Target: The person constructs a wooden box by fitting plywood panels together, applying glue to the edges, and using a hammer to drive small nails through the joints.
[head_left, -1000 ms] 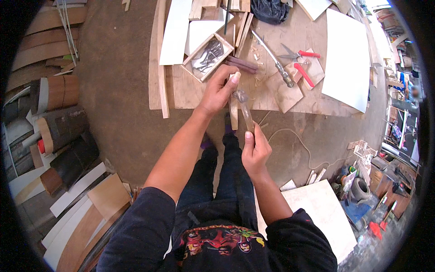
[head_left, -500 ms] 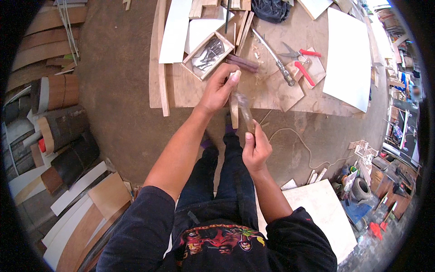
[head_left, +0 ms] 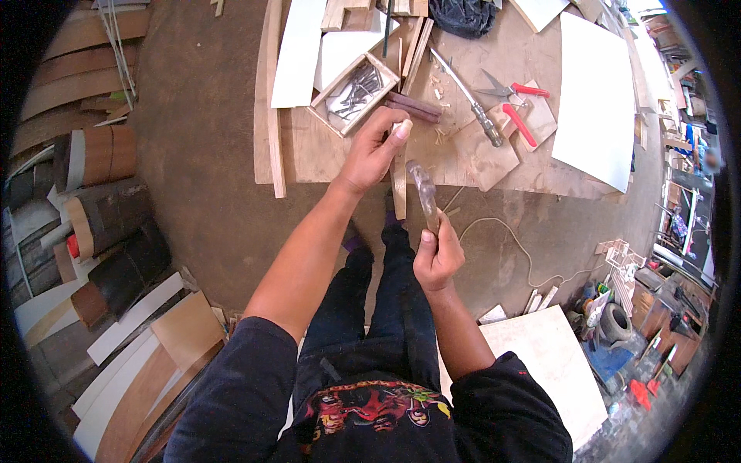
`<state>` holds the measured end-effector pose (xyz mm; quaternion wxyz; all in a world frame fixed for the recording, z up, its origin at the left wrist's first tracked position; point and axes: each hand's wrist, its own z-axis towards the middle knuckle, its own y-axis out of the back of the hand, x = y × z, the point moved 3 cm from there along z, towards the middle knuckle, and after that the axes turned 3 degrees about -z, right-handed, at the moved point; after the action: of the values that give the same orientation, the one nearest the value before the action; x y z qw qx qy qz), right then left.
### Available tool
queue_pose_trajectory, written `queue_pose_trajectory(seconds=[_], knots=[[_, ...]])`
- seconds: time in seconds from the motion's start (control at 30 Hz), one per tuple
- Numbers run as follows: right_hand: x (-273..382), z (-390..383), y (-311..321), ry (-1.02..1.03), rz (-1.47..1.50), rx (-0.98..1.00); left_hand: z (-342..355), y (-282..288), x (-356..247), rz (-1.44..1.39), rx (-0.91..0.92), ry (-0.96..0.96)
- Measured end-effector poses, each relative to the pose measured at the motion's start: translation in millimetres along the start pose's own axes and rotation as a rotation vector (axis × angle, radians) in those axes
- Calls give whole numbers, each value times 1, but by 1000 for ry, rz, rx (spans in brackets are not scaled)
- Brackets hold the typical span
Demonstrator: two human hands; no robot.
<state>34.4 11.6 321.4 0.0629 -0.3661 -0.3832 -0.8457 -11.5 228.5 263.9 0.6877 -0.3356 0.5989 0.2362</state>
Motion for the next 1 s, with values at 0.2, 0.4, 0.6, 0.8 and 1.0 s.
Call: queue_pose_trajectory(seconds=[0.2,0.4,0.6,0.8,1.0], knots=[[-9,-2,0,-43,3,112,-1,1,-1,-20,11,58],[-17,-5,-8,-18,10,124,0,1,0,-43,12,3],[-20,-1,-9,-39,3,167,-2,0,1,-80,1,61],[-23,7,-6,-143,83,172,-2,-2,-3,-110,7,144],[-33,1,-17,-708,414,157,12,-10,-8,112,-3,145]])
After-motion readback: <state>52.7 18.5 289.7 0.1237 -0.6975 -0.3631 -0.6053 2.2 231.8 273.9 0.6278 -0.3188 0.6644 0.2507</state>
